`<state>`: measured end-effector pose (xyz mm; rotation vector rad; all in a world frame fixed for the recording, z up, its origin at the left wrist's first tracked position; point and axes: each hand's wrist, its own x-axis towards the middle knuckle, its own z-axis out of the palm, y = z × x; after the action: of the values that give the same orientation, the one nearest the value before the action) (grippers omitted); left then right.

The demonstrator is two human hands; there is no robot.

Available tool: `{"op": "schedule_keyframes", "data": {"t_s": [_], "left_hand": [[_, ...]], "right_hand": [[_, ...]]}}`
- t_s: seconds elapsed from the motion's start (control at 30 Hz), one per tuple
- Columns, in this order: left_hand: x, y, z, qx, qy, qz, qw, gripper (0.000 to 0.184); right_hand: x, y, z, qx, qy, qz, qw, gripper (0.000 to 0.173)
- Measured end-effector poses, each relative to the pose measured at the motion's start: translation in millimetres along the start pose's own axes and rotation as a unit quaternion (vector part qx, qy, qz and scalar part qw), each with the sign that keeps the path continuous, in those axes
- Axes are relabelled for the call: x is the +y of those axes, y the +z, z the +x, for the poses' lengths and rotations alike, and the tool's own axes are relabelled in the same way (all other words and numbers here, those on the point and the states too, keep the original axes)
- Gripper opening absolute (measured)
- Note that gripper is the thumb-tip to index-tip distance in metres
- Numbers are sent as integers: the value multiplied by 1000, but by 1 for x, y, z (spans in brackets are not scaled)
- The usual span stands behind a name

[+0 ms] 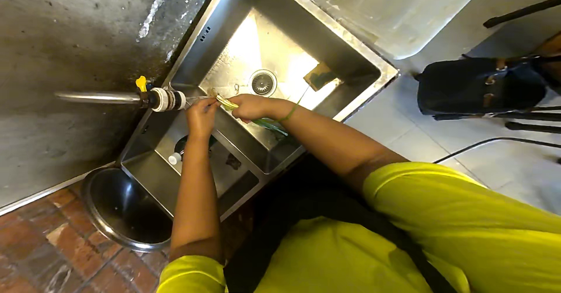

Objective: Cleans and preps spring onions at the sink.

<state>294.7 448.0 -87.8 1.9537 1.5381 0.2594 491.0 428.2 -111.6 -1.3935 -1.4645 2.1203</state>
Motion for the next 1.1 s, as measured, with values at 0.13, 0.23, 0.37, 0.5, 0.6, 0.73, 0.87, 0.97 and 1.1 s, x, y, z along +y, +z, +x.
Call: {"op": "schedule_keyframes", "data": {"t_s": [0.13,0.23,0.37,0.5,0.6,0.73,0.87,0.97,1.1], "left_hand": [[6,-6,5,-42,-3,86,995,17],[20,-6,9,-82,-16,185,979,24],[22,9,12,-72,-47,252,964,30],[14,12,28,-93,-118,258,954,35],[-3,2,38,-90,-156,260,949,38],[1,-9,53,-119,-159,288,937,30],[2,-6,71,-104,-175,323,924,36],[-3,-5,78,-89,-177,328,924,35],[9,1,84,-83,-185,332,921,32]], "right_hand": [[3,4,1,-4,1,-24,1000,38],[2,5,2,5,1,-38,999,32],[-1,5,5,12,4,-15,1000,33],[-4,7,4,16,48,33,998,29],[1,7,-6,5,59,54,997,25],[11,8,-17,-2,68,64,996,29],[7,3,-30,-4,79,36,996,31],[11,-4,-45,8,90,13,996,30],[14,-11,-52,23,95,-11,995,28]]}}
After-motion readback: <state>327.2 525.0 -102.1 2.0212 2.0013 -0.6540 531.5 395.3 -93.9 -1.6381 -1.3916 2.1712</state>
